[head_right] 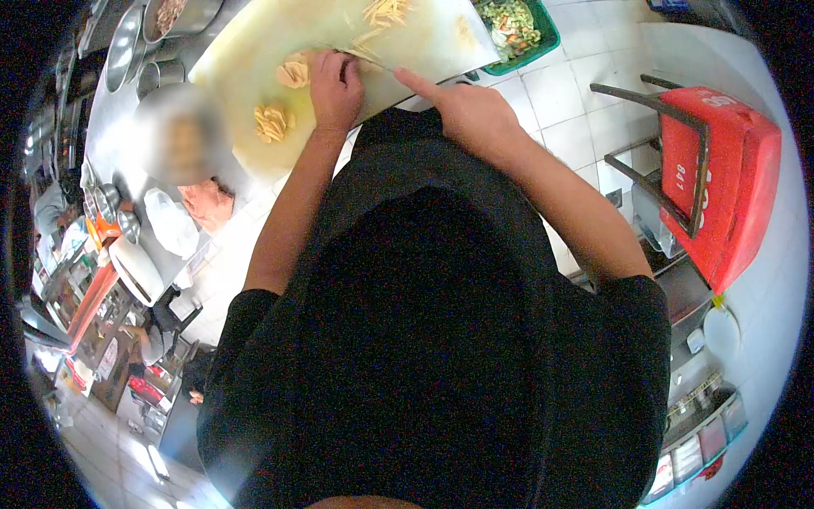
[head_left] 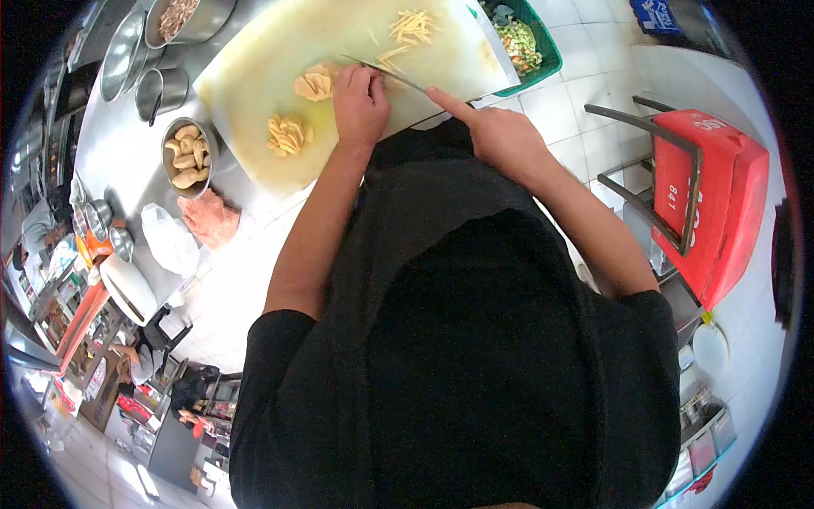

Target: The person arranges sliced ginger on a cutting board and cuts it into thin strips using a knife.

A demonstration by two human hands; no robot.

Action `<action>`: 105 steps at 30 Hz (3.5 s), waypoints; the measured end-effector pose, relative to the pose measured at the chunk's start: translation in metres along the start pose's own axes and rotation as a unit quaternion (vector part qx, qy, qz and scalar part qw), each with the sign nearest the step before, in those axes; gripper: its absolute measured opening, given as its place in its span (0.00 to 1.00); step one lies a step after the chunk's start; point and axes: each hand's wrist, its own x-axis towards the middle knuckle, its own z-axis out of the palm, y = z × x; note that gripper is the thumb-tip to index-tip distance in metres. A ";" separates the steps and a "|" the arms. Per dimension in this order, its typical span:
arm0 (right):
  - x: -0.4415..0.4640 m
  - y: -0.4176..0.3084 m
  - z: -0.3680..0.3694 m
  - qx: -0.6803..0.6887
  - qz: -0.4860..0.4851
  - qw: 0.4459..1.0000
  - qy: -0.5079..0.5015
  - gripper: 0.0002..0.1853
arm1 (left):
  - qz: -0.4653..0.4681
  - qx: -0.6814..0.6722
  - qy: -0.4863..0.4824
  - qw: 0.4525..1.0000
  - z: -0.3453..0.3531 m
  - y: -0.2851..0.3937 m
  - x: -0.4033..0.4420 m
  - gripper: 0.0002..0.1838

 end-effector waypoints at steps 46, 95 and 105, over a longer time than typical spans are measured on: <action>-0.009 0.000 0.014 0.001 0.038 0.998 -0.045 0.49 | 0.027 -0.022 0.027 0.999 -0.002 0.000 0.000 0.03; 0.008 -0.007 0.024 0.031 0.028 0.999 -0.018 0.51 | 0.036 -0.009 -0.010 0.999 -0.006 -0.005 0.002 0.03; -0.024 -0.016 -0.008 0.007 0.041 0.998 -0.054 0.49 | 0.040 -0.023 0.000 0.999 -0.008 -0.003 -0.002 0.04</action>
